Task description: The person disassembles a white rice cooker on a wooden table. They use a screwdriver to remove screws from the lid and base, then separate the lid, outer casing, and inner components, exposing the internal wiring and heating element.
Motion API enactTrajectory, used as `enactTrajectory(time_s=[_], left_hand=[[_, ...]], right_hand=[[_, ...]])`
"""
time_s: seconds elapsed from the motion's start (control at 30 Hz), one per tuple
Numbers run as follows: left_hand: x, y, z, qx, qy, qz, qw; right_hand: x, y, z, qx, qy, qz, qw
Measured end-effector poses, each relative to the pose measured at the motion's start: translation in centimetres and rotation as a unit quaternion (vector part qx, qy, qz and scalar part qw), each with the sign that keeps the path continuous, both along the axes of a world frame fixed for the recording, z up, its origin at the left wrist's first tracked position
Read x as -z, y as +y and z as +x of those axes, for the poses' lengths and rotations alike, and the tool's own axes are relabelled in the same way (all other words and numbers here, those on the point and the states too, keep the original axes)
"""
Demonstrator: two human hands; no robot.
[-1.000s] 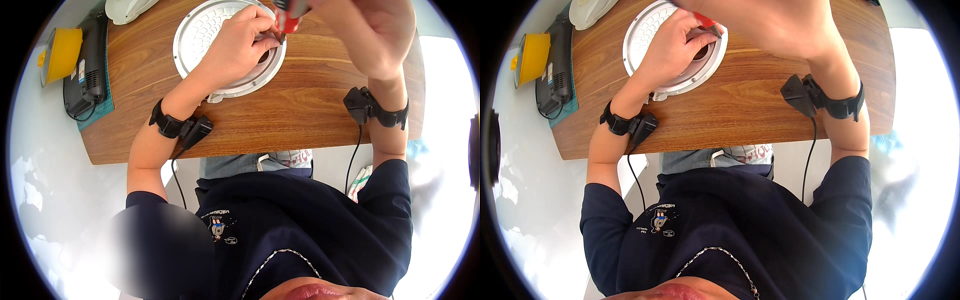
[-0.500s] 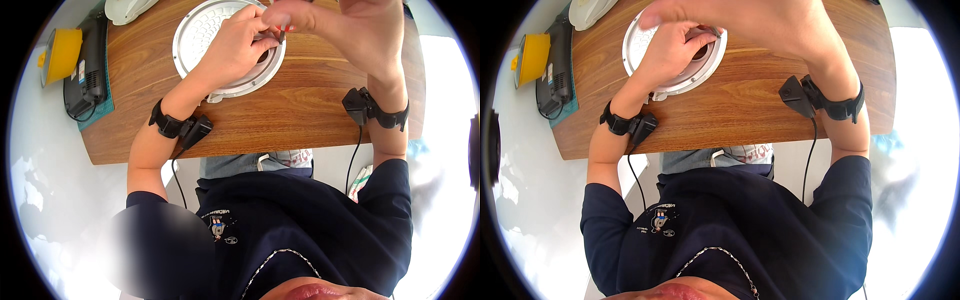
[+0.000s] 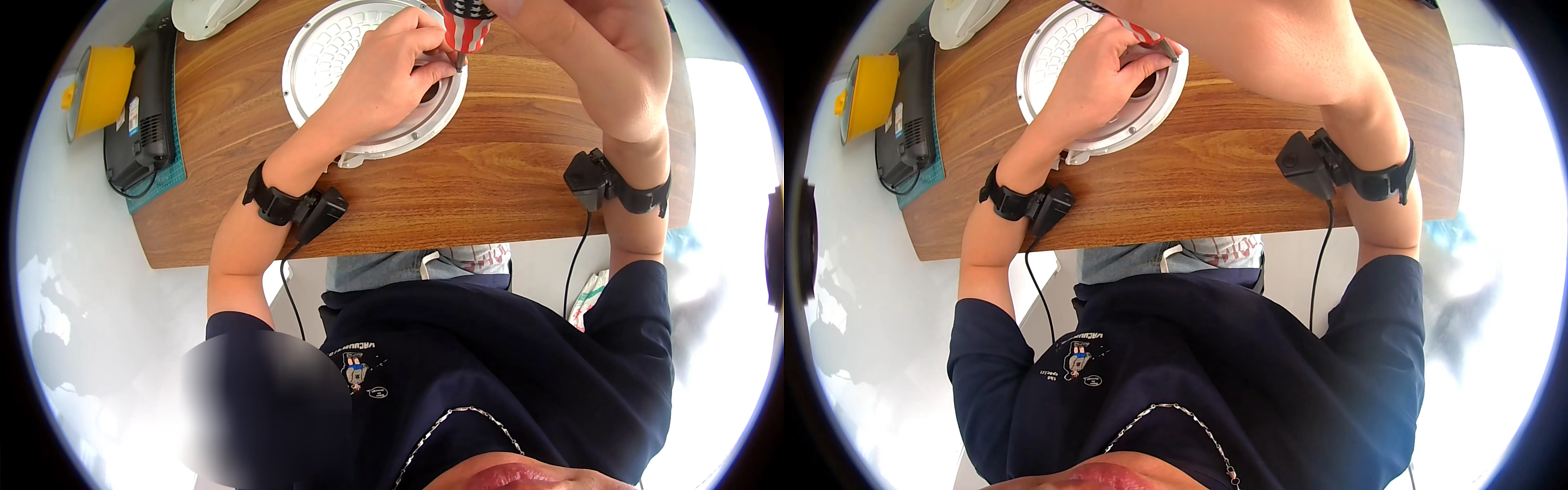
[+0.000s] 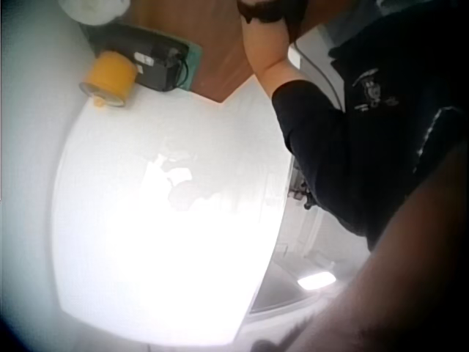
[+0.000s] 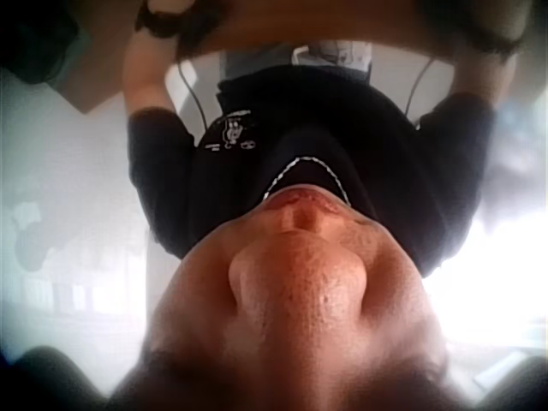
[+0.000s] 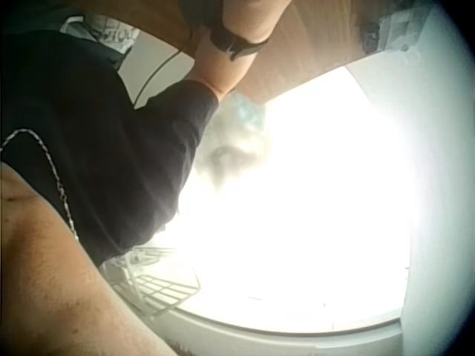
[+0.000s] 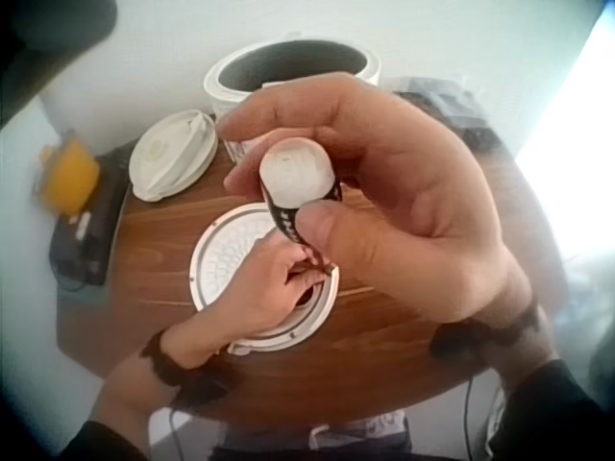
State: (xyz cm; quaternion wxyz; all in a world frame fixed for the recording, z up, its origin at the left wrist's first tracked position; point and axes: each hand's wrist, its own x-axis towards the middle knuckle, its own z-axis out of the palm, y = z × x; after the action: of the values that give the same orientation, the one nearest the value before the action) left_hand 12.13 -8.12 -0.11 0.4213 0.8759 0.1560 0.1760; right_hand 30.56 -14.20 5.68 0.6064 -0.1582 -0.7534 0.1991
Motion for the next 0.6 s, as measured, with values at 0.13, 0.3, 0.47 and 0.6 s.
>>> enactTrajectory(time_s=[0.13,0.3,0.47,0.6], left_hand=[[0.7,-0.3,-0.4,-0.025,0.026,-0.021,0.999],[1.2,-0.1,-1.3,-0.032,0.089,0.113,0.989],[2.6,-0.8,-0.3,-0.046,-0.084,-0.078,0.992],[1.8,0.2,-1.5,-0.027,0.067,0.106,0.992]], right_hand=[[-0.9,-1.3,0.2,0.105,-0.099,0.001,0.989],[0.6,-0.2,-1.1,-0.045,0.049,-0.038,0.997],[-2.5,-2.8,-1.1,0.111,-0.082,-0.102,0.985],[-2.7,-3.1,-2.6,0.158,-0.056,-0.096,0.981]])
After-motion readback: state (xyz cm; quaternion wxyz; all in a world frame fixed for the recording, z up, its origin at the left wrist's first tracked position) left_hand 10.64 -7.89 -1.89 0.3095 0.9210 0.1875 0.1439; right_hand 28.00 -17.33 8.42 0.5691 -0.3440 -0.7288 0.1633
